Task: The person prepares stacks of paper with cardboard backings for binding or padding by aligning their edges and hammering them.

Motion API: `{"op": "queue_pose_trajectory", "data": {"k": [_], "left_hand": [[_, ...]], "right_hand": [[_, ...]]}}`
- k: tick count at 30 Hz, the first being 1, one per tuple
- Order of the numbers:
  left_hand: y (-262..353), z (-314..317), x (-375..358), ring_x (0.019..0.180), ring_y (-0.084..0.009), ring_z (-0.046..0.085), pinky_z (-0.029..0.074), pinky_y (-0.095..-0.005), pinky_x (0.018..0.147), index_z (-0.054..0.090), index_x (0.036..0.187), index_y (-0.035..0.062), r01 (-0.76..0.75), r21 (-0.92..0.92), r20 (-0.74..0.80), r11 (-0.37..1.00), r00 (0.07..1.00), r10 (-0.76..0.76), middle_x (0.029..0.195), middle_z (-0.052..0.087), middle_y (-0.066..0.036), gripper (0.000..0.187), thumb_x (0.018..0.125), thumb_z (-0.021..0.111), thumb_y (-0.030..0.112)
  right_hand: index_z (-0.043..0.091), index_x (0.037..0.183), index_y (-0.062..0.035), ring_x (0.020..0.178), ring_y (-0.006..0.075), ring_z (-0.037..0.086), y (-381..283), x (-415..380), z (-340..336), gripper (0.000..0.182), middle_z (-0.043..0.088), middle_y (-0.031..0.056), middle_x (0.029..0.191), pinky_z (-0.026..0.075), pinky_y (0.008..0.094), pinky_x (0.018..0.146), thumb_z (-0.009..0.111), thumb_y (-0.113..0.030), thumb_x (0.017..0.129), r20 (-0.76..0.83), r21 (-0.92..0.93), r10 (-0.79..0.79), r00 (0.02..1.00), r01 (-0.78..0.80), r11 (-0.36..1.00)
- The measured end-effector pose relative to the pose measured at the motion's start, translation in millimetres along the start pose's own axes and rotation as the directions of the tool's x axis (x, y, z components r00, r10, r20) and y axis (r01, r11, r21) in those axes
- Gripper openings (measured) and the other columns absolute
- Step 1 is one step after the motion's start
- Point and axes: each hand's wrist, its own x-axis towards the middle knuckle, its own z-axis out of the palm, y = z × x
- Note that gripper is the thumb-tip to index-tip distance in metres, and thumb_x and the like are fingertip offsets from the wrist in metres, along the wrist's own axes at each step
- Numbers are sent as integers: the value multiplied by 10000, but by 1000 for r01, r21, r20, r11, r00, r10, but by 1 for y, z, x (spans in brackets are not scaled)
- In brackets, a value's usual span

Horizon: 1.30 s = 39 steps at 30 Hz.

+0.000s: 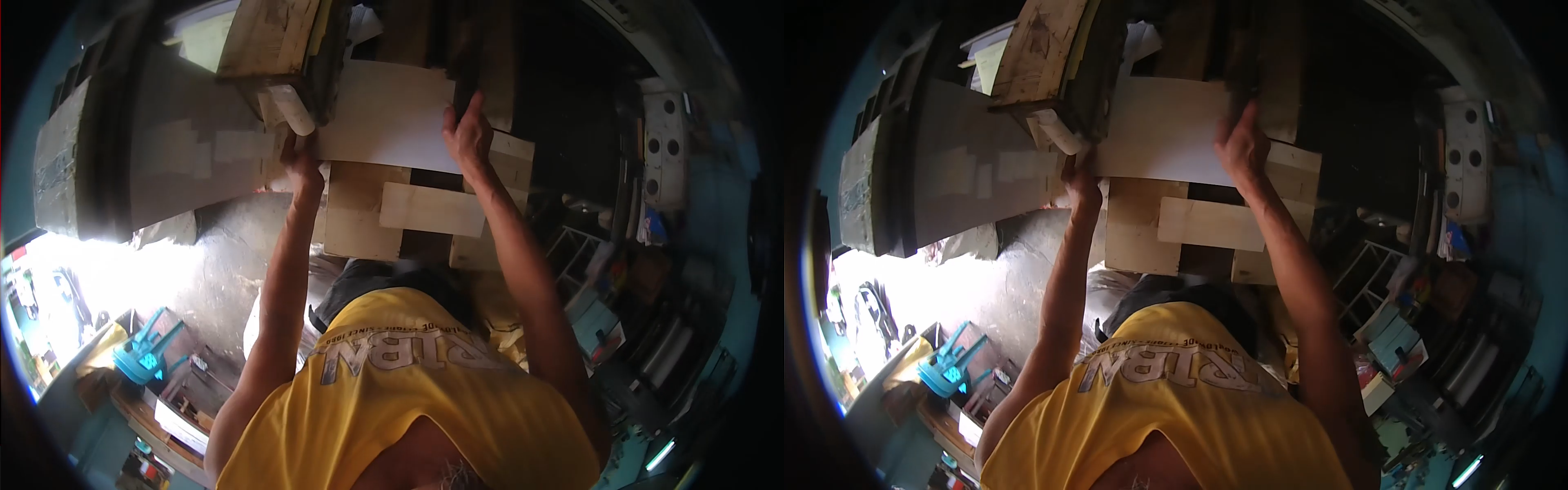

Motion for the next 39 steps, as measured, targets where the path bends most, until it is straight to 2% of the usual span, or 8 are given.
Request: {"op": "queue_pose_trajectory", "data": {"k": [12,15,16,17,20,28,33,39], "left_hand": [[-47,15,-51,1186,-228,507,527,-352,932,535,1254,-41,-504,-26,537,863,722,437,1349,451,-147,320,1015,526,173],[-111,3,-20,1170,-250,483,497,-394,943,512,1319,-38,56,-167,392,984,920,14,1320,473,-154,407,993,560,201],[-109,-3,2,1054,-238,582,513,-409,882,512,1302,72,257,-19,303,966,923,-239,1250,525,-124,465,945,617,349],[-79,15,-25,1085,-255,536,510,-403,866,544,1283,-60,-240,611,331,754,943,33,1247,554,-177,408,982,561,215],[-85,30,-23,1178,-329,552,543,-489,950,519,1327,16,58,-196,87,979,995,-42,1296,531,-166,452,940,612,231],[-53,69,-130,1160,-322,595,528,-467,1016,512,1301,-27,-14,-181,-21,983,1000,10,1256,583,-172,366,942,569,20],[-33,79,-232,1178,-348,583,528,-401,977,531,1276,-103,-144,411,-3,900,987,159,1259,573,-224,377,972,565,118],[9,168,-360,1066,-332,626,560,-384,881,565,1236,-137,-142,580,-231,802,916,329,1169,607,-257,465,902,665,170]], "right_hand": [[528,1334,7,955,218,651,-37,11,-180,740,657,153,1097,528,346,816,675,-559,880,24,367,63,998,-67,928],[549,1285,7,928,207,650,41,-15,-166,691,650,153,1049,551,326,765,823,-394,794,81,362,142,987,-162,918],[561,1261,3,905,194,648,68,-26,-165,661,647,140,1034,554,328,762,828,-377,790,80,317,167,983,-183,931],[571,1242,-3,879,177,646,94,-35,-169,639,650,115,1004,555,323,769,839,-353,779,82,294,209,974,-224,929],[618,1159,-2,853,198,664,222,-60,-179,546,678,118,974,560,337,784,844,-311,769,-79,269,352,933,-321,908],[568,1128,55,1171,382,544,477,-138,-331,614,576,274,1190,488,496,909,752,-442,816,-757,147,633,160,-903,404],[614,960,73,546,203,683,570,-141,-347,365,695,149,741,533,318,511,790,-213,817,-229,717,835,501,-493,492],[645,924,15,654,258,723,584,-147,-378,351,715,141,792,568,376,617,770,-304,845,-67,552,741,668,-594,586]]}}
